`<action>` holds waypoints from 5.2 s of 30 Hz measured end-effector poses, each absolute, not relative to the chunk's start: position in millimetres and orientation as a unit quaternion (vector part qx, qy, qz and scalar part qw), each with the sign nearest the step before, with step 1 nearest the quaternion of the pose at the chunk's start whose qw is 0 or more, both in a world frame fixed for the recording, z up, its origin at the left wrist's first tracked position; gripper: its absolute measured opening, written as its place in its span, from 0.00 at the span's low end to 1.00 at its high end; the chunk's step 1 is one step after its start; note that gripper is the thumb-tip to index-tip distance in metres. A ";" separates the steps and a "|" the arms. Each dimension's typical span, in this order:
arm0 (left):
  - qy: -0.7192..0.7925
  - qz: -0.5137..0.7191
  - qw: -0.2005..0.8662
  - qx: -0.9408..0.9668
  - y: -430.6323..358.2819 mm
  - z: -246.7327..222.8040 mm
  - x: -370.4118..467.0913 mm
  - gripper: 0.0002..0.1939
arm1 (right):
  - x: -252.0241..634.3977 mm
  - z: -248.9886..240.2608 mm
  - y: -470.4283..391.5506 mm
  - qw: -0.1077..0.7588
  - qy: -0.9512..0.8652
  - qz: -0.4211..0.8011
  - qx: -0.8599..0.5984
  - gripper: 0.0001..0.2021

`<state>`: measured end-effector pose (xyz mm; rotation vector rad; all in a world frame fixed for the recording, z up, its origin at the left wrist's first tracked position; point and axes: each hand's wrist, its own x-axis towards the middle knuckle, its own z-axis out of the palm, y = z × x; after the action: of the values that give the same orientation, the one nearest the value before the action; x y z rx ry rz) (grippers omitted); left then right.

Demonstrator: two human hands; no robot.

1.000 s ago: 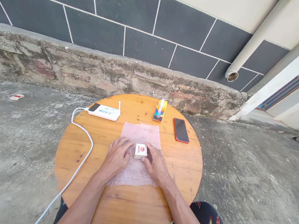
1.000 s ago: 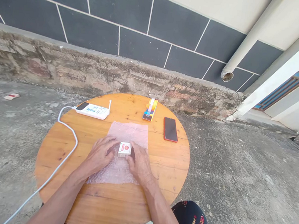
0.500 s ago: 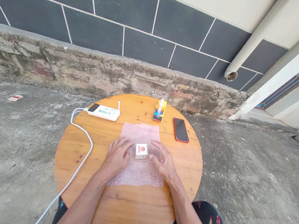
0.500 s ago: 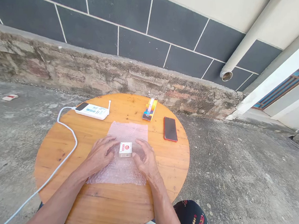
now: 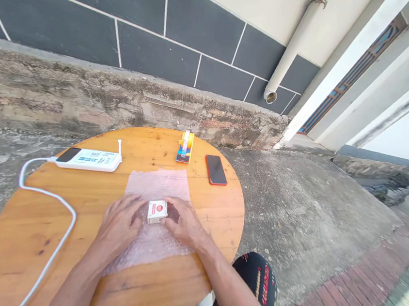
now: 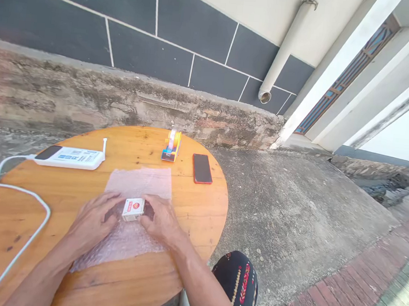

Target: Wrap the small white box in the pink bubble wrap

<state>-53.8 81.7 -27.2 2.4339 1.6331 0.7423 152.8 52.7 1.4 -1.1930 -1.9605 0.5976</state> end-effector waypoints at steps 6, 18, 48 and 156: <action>0.532 0.256 0.060 0.805 85.2 -32.1 -55.4 0.22 | 153.1 3.1 52.3 0.369 -0.770 0.226 -0.469 0.29; 0.556 0.270 0.099 0.780 71.5 -5.1 -47.3 0.24 | 164.8 -10.6 57.4 0.358 -0.772 0.296 -0.434 0.37; 0.559 0.284 0.093 0.774 81.9 -13.1 -50.6 0.21 | 160.2 -16.9 59.1 0.395 -0.760 0.282 -0.433 0.29; 0.510 0.379 0.164 0.754 32.1 33.3 -37.6 0.07 | 167.7 20.4 75.5 0.311 -0.763 0.430 -0.368 0.17</action>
<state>-37.6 32.1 33.3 2.1503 1.4554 1.0819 167.7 75.5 20.4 -0.9703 -2.0146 1.1360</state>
